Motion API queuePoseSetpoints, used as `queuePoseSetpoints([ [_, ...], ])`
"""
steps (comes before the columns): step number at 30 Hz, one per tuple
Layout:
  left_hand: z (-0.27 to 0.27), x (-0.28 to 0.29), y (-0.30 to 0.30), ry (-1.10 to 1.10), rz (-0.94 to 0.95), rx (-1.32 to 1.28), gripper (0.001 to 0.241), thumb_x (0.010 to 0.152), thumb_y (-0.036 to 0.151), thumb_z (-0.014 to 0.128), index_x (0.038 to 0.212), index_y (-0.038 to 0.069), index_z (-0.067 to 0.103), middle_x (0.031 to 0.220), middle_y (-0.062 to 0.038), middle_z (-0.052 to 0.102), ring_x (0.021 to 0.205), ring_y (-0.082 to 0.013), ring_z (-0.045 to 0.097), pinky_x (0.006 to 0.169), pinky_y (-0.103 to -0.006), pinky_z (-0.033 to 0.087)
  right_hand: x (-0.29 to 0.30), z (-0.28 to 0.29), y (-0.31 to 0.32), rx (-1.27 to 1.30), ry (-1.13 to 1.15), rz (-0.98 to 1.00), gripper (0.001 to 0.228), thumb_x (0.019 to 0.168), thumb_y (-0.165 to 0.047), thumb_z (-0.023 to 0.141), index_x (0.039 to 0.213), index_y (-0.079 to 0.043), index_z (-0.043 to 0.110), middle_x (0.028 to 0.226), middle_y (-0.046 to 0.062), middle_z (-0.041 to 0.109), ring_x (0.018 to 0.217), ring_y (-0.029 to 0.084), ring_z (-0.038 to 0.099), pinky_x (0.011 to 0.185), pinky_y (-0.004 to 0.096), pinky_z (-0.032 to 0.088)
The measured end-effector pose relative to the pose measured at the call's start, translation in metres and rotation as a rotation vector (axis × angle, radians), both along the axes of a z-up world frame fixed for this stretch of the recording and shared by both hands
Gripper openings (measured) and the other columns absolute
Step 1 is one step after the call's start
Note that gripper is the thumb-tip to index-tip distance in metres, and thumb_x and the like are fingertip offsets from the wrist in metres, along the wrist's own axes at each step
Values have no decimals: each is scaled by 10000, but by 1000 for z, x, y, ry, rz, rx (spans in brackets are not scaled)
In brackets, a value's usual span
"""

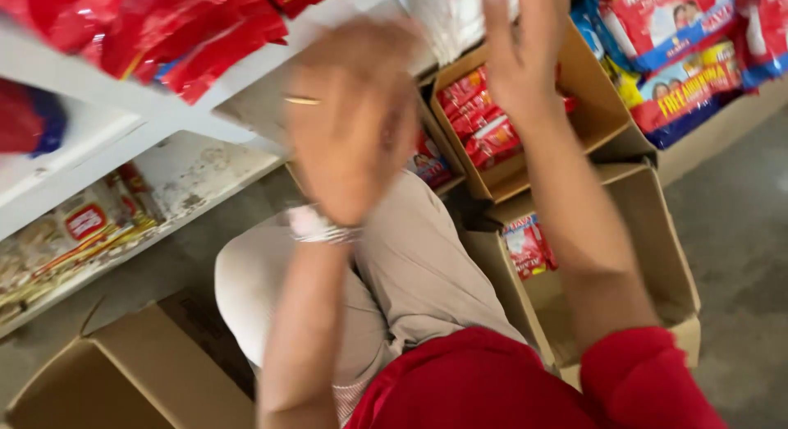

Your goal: Stocking various milk powder and snack packets on grocery store shelves from cardboard boxes while kneeling or sitting on the floor.

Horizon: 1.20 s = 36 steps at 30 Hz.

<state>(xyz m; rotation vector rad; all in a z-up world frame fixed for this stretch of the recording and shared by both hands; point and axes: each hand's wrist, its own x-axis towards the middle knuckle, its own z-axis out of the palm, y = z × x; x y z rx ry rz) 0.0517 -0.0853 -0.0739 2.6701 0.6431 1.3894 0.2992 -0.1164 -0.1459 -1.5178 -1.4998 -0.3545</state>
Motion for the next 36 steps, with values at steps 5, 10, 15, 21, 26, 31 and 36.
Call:
queuePoseSetpoints([
  [5, -85, 70, -21, -148, -103, -460, 395, 1002, 98, 727, 1381, 140, 621, 1322, -67, 655, 1180, -258, 663, 1020, -371, 560, 71, -168, -46, -92, 853, -10, 235, 1136, -163, 536, 1272, -19, 662, 1123, 23, 698, 983, 123, 624, 882, 265, 513],
  [10, -180, 87, -15, -188, -137, -834, 380, 980, 79, 684, 1353, 123, 627, 1220, -73, 706, 963, -199, 734, 839, -340, 599, 96, -353, -96, -496, 1055, -184, 238, 1047, -116, 588, 1240, -33, 701, 921, 60, 687, 801, 137, 608, 716, 271, 512],
  [15, -225, 92, -14, -123, -40, -909, 392, 949, 92, 691, 1331, 135, 616, 1144, -40, 734, 886, -171, 743, 783, -331, 601, 46, -328, -94, -754, 39, -15, 480, 775, -67, 683, 1245, -164, 694, 1120, 123, 714, 1030, 319, 670, 864, 401, 557],
  [21, -231, 88, -10, -114, -67, -905, 392, 926, 82, 697, 1306, 144, 625, 1101, -47, 738, 855, -176, 741, 758, -332, 592, 51, -374, -83, -952, -373, -175, 453, 836, -182, 699, 1288, -183, 669, 1141, 104, 654, 1100, 313, 616, 873, 449, 546],
  [26, -234, 86, -11, -137, -55, -962, 335, 928, 85, 695, 1253, 145, 641, 1076, -36, 758, 848, -167, 754, 751, -323, 600, 63, -395, -85, -977, -396, -181, 219, 909, -186, 661, 1117, -197, 731, 1111, 67, 668, 1088, 289, 632, 884, 446, 552],
  [31, -234, 80, -14, -145, -57, -936, 300, 930, 76, 686, 1219, 144, 649, 1068, -36, 764, 860, -165, 755, 755, -320, 598, 57, -347, -96, -886, -417, -239, 248, 798, -201, 678, 1026, -237, 771, 1075, 42, 695, 1050, 285, 653, 843, 463, 552],
  [36, -230, 74, -15, -156, -35, -982, 287, 921, 82, 686, 1200, 141, 656, 1052, -35, 768, 839, -172, 749, 748, -323, 601, 72, -305, -125, -790, -13, -305, 294, 824, -70, 677, 1088, -177, 748, 1166, 73, 714, 1107, 349, 642, 902, 475, 542],
])
